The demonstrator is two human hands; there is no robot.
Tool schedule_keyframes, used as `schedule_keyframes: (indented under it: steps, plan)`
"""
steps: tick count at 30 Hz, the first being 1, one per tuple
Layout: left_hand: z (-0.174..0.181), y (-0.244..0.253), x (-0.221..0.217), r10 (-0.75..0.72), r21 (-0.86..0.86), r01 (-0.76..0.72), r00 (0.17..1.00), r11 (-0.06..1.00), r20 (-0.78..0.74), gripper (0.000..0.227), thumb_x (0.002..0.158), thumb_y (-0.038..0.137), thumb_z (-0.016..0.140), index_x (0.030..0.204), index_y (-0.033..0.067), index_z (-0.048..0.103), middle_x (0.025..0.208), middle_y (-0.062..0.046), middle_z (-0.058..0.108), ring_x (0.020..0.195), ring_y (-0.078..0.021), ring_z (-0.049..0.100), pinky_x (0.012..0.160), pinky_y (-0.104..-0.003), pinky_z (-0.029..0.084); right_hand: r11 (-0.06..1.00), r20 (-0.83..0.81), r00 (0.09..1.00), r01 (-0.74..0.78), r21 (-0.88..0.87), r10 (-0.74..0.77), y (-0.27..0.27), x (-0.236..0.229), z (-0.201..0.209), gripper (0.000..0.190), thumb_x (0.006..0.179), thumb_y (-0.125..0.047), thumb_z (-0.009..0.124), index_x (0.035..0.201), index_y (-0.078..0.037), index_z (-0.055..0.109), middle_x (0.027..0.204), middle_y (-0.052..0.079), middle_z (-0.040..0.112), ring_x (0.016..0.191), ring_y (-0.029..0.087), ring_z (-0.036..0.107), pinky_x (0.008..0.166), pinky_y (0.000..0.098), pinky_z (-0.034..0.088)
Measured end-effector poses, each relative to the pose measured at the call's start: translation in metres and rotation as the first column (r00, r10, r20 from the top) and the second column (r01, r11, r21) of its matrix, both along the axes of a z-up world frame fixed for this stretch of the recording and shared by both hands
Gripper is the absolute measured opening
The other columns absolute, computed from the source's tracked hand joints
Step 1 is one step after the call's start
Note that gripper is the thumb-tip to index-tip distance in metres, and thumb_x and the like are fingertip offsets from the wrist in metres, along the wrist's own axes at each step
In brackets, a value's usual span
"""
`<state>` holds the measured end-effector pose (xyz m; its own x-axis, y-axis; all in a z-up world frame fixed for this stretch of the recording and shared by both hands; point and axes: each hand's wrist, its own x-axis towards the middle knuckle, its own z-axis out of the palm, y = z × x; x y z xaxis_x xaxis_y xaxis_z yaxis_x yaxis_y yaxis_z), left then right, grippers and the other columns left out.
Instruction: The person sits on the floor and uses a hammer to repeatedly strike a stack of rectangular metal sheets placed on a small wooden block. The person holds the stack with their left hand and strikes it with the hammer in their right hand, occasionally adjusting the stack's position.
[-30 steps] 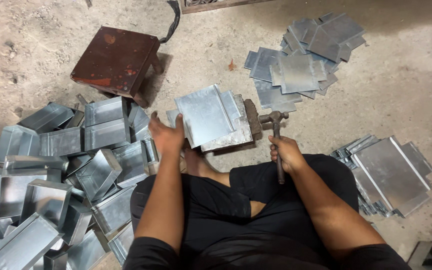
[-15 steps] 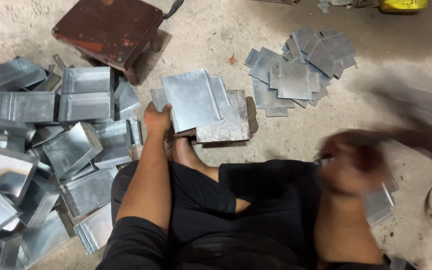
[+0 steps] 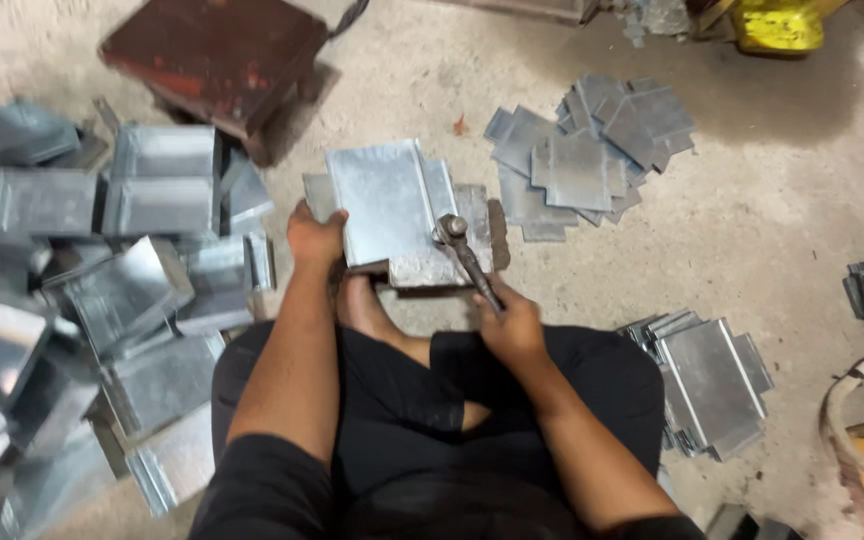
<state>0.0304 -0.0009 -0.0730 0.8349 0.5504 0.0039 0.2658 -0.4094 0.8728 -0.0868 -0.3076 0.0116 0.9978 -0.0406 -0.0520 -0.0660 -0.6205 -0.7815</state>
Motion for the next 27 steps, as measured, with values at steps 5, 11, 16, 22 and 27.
schedule_keyframes:
  steps: [5, 11, 16, 22, 27]
  plan:
    - [-0.003, -0.003, -0.005, -0.017, -0.061, 0.014, 0.998, 0.998, -0.056, 0.045, 0.080, 0.024, 0.083, 0.116, 0.0005, 0.067, 0.110, -0.024, 0.073, 0.105, -0.0393, 0.071, 0.093, -0.044, 0.054, 0.986, 0.537, 0.842, -0.050, 0.160, -0.045, -0.036, -0.009, 0.089, 0.036, 0.103, -0.011, 0.071, 0.137, -0.004, 0.065, 0.094, 0.008, 0.069, 0.083, 0.008, 0.061, 0.076, 0.0243, 0.051]
    - [0.010, -0.005, -0.002, -0.020, -0.112, 0.015, 0.999, 0.994, -0.042, 0.047, 0.080, 0.023, 0.081, 0.118, 0.0003, 0.066, 0.110, -0.022, 0.074, 0.104, -0.0373, 0.072, 0.093, -0.042, 0.055, 0.717, 0.913, 0.301, -0.569, 0.404, -0.275, -0.062, -0.012, 0.116, 0.040, 0.109, -0.030, 0.062, 0.145, -0.015, 0.054, 0.094, 0.003, 0.069, 0.059, 0.010, 0.058, 0.046, 0.0275, 0.046]
    - [0.010, -0.005, -0.007, -0.007, -0.039, 0.005, 0.999, 0.999, -0.048, 0.050, 0.081, 0.023, 0.083, 0.120, -0.0009, 0.065, 0.114, -0.025, 0.071, 0.109, -0.0406, 0.068, 0.095, -0.044, 0.052, 0.912, 0.768, 0.640, 0.323, -0.253, -0.013, -0.018, -0.001, -0.010, 0.022, 0.093, -0.022, 0.074, 0.106, -0.004, 0.075, 0.085, 0.010, 0.075, 0.074, 0.026, 0.072, 0.072, 0.0355, 0.058]
    - [0.017, -0.005, -0.007, -0.013, -0.090, 0.006, 0.997, 0.996, -0.074, 0.045, 0.082, 0.023, 0.081, 0.119, 0.0014, 0.066, 0.115, -0.023, 0.072, 0.110, -0.0388, 0.069, 0.097, -0.043, 0.052, 0.988, 0.331, 0.944, -0.048, 0.144, -0.003, -0.018, 0.012, 0.025, 0.039, 0.101, -0.017, 0.067, 0.134, 0.003, 0.064, 0.098, 0.007, 0.077, 0.073, 0.007, 0.062, 0.065, 0.0233, 0.052]
    - [0.017, -0.006, -0.008, -0.032, -0.072, 0.028, 0.998, 0.997, -0.055, 0.044, 0.082, 0.022, 0.081, 0.118, 0.0017, 0.067, 0.115, -0.023, 0.072, 0.110, -0.0391, 0.069, 0.096, -0.044, 0.052, 0.907, 0.845, 0.522, -0.291, 0.304, -0.116, -0.059, 0.010, 0.131, 0.037, 0.114, -0.015, 0.061, 0.149, -0.004, 0.055, 0.081, 0.002, 0.062, 0.054, 0.006, 0.046, 0.047, 0.0221, 0.036]
